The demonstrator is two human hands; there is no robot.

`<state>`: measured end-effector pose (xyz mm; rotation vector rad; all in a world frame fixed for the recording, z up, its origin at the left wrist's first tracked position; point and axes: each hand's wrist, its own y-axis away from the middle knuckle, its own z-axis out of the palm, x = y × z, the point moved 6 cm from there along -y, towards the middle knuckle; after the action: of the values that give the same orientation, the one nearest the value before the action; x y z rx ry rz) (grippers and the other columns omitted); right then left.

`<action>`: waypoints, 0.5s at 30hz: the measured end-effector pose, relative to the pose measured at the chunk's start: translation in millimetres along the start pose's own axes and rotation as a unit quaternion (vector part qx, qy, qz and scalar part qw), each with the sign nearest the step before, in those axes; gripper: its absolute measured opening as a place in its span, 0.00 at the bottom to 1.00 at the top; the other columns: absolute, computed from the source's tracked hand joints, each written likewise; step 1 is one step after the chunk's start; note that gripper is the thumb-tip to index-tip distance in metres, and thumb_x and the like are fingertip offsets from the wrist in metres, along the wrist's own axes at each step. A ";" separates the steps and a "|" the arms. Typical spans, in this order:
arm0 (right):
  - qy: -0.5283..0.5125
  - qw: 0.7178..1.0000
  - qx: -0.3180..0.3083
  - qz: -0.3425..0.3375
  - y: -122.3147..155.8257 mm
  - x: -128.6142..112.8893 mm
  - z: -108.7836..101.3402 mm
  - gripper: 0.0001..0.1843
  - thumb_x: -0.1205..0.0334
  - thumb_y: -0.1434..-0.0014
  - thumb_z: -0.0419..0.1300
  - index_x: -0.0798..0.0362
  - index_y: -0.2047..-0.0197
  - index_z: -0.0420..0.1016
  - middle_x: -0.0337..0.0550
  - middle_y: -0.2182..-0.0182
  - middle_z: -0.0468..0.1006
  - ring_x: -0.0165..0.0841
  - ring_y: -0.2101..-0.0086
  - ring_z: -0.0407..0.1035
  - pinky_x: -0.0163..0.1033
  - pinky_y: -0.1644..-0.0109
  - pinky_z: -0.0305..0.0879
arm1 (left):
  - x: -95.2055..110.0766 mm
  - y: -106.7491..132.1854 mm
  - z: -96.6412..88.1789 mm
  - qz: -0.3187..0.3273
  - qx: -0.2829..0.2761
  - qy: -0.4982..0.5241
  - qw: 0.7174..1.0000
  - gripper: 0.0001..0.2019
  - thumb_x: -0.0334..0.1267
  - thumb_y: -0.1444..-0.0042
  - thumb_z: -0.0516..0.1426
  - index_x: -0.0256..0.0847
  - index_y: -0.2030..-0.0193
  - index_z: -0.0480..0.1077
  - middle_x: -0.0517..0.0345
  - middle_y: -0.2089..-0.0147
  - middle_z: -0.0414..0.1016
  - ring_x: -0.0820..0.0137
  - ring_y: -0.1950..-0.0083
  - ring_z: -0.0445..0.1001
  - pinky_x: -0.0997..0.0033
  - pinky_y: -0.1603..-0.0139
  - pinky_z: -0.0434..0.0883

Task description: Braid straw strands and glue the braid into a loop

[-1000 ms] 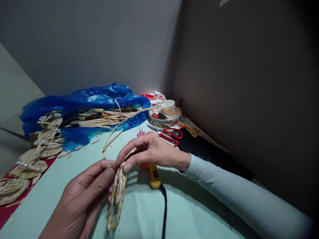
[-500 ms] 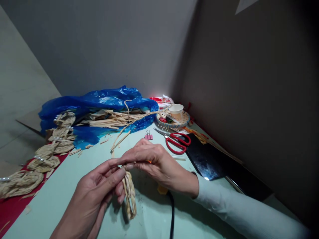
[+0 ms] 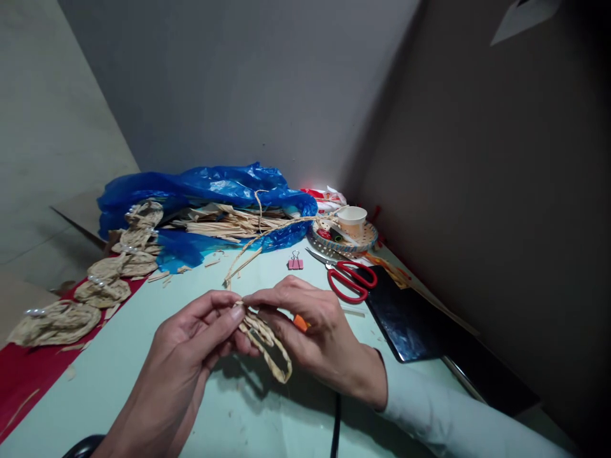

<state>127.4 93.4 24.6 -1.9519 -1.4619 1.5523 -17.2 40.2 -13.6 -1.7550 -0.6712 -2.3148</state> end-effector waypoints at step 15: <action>-0.162 0.947 -0.044 0.274 9.0 11.1 15.5 0.21 0.58 0.41 0.67 0.55 0.46 0.72 0.48 0.60 0.85 0.36 0.65 0.78 0.40 0.59 0.72 | 27.3 -2.8 -18.5 0.145 0.077 -0.084 0.983 0.11 0.45 0.56 0.70 0.45 0.67 0.81 0.63 0.81 0.80 0.69 0.75 0.75 0.75 0.68 0.71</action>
<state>118.4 92.4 5.5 -2.3866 -1.1570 2.1579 -42.6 38.3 7.5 -1.8495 -0.5579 -1.8913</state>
